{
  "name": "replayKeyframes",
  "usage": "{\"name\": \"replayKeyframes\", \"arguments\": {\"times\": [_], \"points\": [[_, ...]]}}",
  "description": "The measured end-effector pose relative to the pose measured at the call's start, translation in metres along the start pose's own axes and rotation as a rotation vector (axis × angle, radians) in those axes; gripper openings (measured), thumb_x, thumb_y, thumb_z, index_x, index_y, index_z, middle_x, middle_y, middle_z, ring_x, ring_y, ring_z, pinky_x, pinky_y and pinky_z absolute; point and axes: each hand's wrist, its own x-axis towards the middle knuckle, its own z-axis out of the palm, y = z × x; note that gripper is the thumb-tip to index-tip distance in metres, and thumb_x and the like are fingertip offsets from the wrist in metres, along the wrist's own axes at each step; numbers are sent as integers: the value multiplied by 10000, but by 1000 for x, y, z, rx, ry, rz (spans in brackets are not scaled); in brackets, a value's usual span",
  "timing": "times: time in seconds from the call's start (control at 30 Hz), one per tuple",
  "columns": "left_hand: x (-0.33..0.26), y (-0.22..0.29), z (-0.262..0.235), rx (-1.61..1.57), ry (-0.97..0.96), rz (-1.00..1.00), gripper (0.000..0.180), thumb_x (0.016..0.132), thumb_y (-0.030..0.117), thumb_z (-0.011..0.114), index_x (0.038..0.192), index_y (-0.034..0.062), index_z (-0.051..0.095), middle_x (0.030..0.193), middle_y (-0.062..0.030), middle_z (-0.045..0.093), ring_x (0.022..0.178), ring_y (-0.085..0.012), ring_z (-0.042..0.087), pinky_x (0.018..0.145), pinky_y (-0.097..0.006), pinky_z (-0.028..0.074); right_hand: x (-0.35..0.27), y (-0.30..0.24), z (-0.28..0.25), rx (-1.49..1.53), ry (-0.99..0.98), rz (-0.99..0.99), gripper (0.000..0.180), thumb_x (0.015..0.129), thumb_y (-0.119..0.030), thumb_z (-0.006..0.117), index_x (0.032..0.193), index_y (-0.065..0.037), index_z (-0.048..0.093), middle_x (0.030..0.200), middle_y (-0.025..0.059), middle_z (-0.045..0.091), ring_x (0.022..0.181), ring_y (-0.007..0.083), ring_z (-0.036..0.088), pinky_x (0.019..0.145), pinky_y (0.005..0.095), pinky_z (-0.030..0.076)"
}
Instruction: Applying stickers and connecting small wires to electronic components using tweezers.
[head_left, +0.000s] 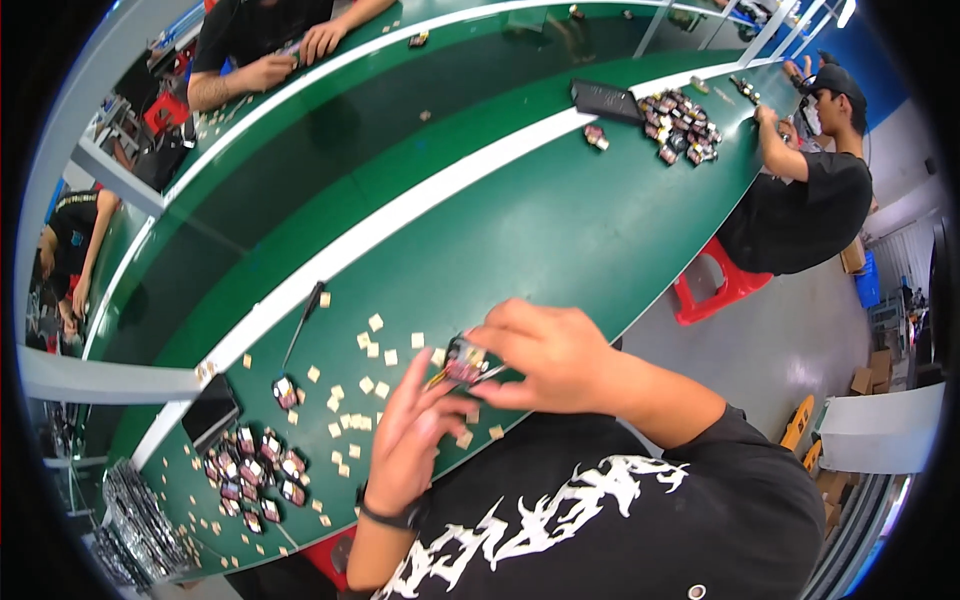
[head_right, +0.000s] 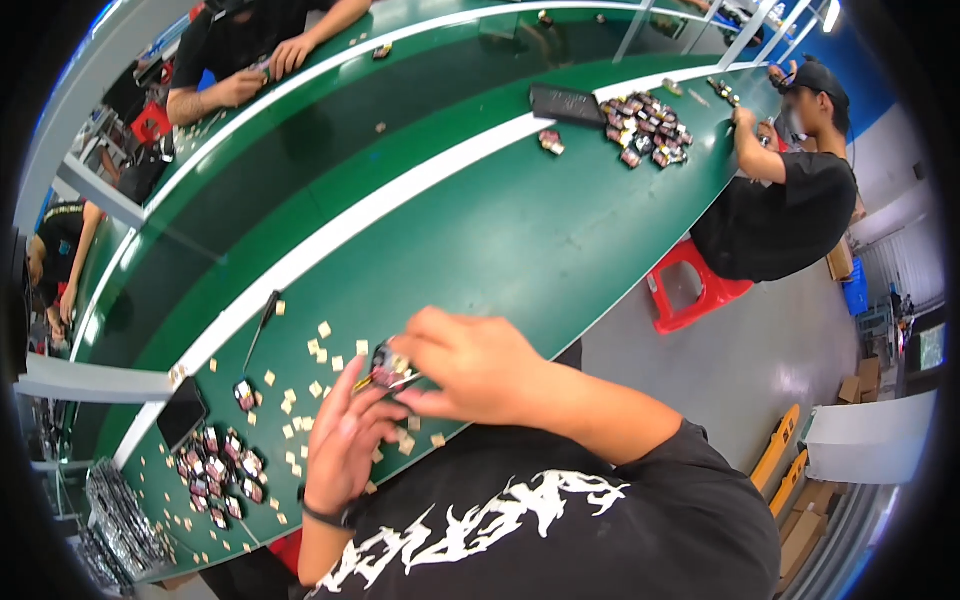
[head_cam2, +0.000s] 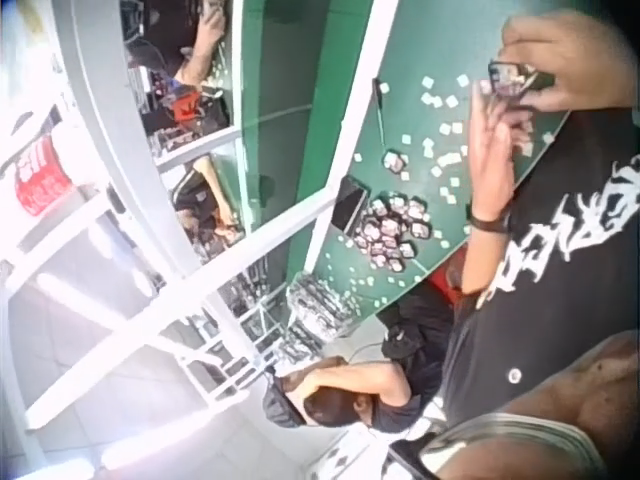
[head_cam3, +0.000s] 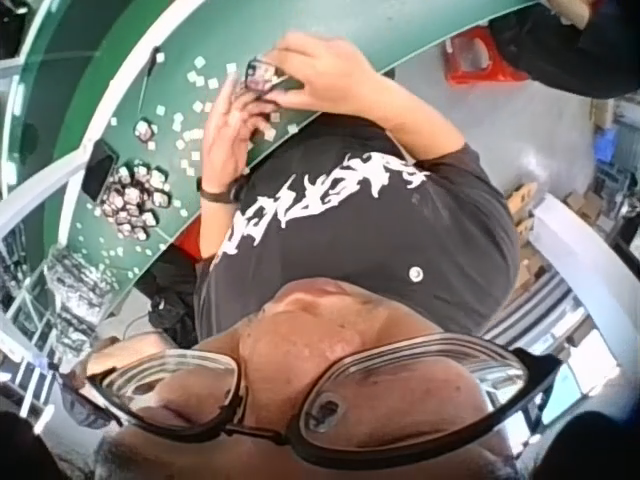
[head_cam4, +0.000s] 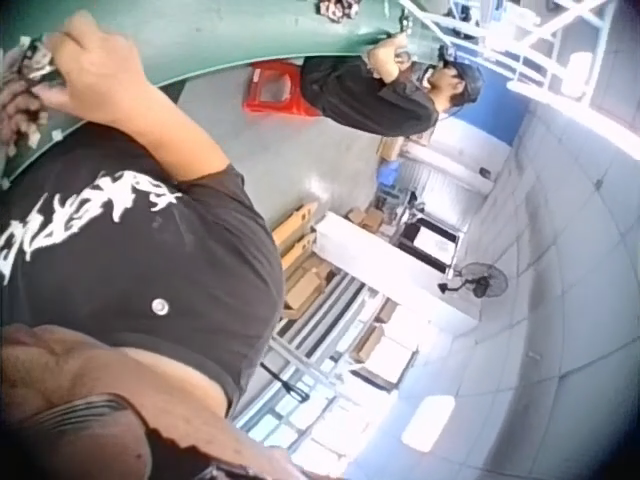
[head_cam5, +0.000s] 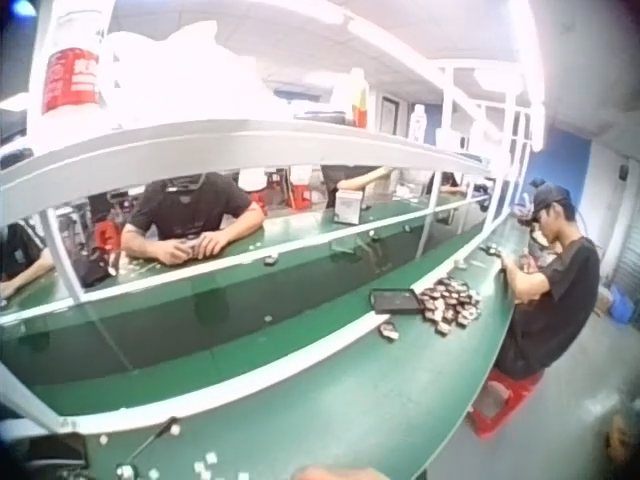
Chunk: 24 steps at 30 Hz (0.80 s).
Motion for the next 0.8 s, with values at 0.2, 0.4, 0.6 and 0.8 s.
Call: {"name": "replayKeyframes", "arguments": {"times": [0.2, 0.4, 0.6, 0.8], "points": [[10, -6, -4, 130, -2, -28, 479, 1013, -1, 522, 1483, -16, 428, 1244, -187, 668, 916, -152, 669, 728, -251, 527, -12, -27, 9, 289, -55, 208, 394, 885, -214, 755, 1203, -19, 626, 1044, 102, 617, 847, 313, 684, 723, 396, 565], [-2, -9, -7, 270, 180, 71, 418, 1021, -32, 514, 1437, -21, 470, 1250, -187, 671, 868, -117, 649, 700, -237, 524, -25, -39, 23, 264, -32, 202, 275, 926, -23, 690, 1192, -15, 622, 908, 136, 659, 760, 307, 658, 688, 361, 530], [-11, -6, 2, 505, 245, 180, 391, 1004, -35, 539, 1395, -42, 516, 1192, -162, 700, 796, -97, 638, 643, -227, 518, -18, -50, 35, 266, -39, 206, 178, 914, -20, 695, 1076, -24, 622, 730, 115, 659, 607, 309, 641, 546, 395, 490], [-16, -6, -3, 664, 202, 182, 361, 1008, -21, 546, 1367, -54, 546, 1064, -111, 698, 726, -93, 635, 592, -229, 507, -18, -53, 33, 245, -155, 221, 121, 964, -60, 604, 1070, -2, 599, 754, 130, 655, 665, 349, 653, 594, 442, 518]]}}
